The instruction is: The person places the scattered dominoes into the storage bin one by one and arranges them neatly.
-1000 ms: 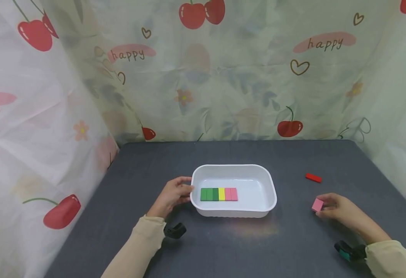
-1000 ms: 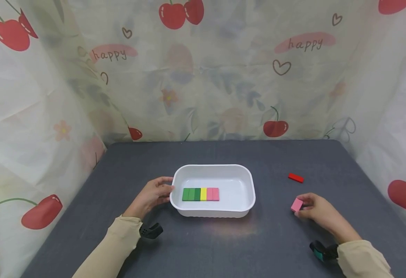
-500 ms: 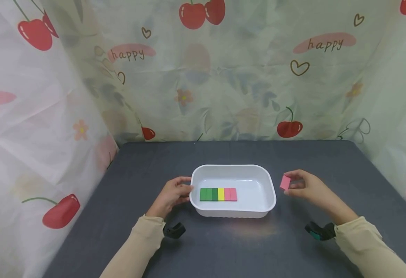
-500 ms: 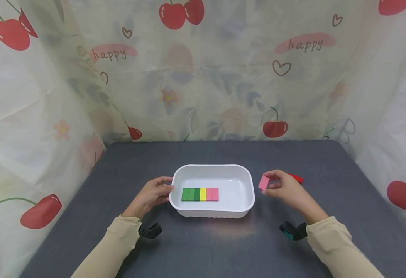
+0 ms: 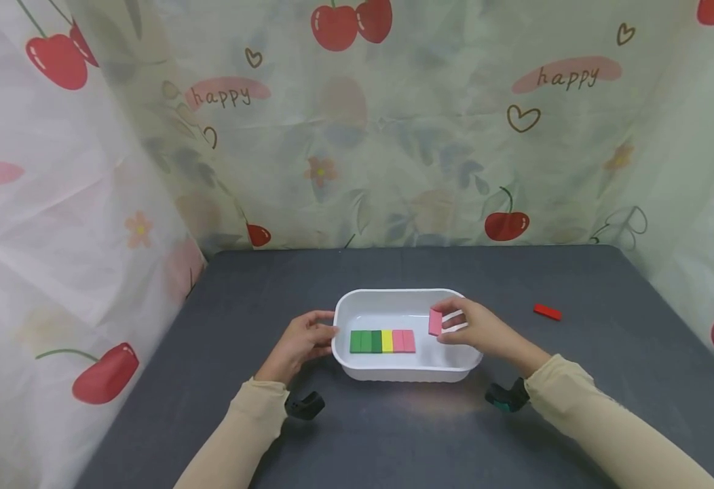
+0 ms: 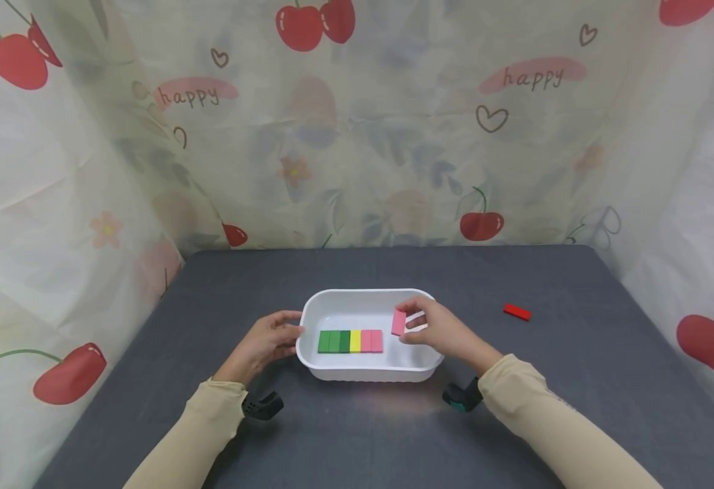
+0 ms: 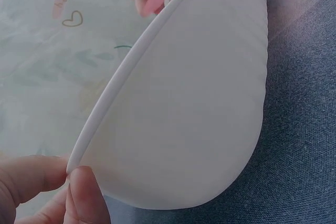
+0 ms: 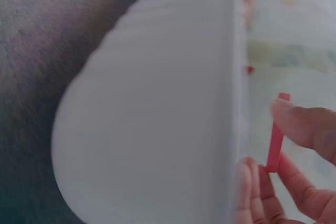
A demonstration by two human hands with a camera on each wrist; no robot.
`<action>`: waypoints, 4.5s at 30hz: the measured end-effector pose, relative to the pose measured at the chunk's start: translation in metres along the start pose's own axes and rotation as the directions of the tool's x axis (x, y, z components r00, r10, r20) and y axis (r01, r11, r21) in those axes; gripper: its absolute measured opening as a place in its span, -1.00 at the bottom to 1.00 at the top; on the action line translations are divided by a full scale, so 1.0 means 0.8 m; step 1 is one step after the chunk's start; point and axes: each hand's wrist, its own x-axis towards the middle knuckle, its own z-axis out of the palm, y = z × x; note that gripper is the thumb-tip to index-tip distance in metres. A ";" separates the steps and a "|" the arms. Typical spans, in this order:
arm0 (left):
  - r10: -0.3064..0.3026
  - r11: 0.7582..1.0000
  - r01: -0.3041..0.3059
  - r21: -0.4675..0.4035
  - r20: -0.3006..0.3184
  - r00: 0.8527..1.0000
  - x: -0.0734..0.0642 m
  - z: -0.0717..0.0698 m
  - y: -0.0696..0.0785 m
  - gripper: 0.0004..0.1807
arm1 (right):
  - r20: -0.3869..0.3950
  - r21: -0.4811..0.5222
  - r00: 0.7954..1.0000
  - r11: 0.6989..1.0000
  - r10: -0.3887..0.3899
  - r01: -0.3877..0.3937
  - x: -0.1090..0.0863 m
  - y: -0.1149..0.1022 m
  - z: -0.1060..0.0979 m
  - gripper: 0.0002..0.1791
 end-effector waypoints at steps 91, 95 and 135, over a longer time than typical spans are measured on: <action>-0.001 1.000 0.001 -0.019 -0.024 1.000 0.001 0.006 0.000 -0.53 | 0.048 -0.321 0.989 0.940 0.139 -0.117 0.057 0.020 0.052 -0.52; -0.003 1.000 0.003 -0.014 -0.028 1.000 0.002 0.006 -0.002 -0.54 | 0.049 -0.295 0.985 0.945 0.165 -0.144 0.057 0.019 0.051 -0.49; -0.011 1.000 0.010 -0.019 -0.041 0.999 0.002 0.006 -0.001 -0.56 | 0.072 -0.308 0.974 0.934 0.213 -0.181 0.050 0.001 0.052 -0.53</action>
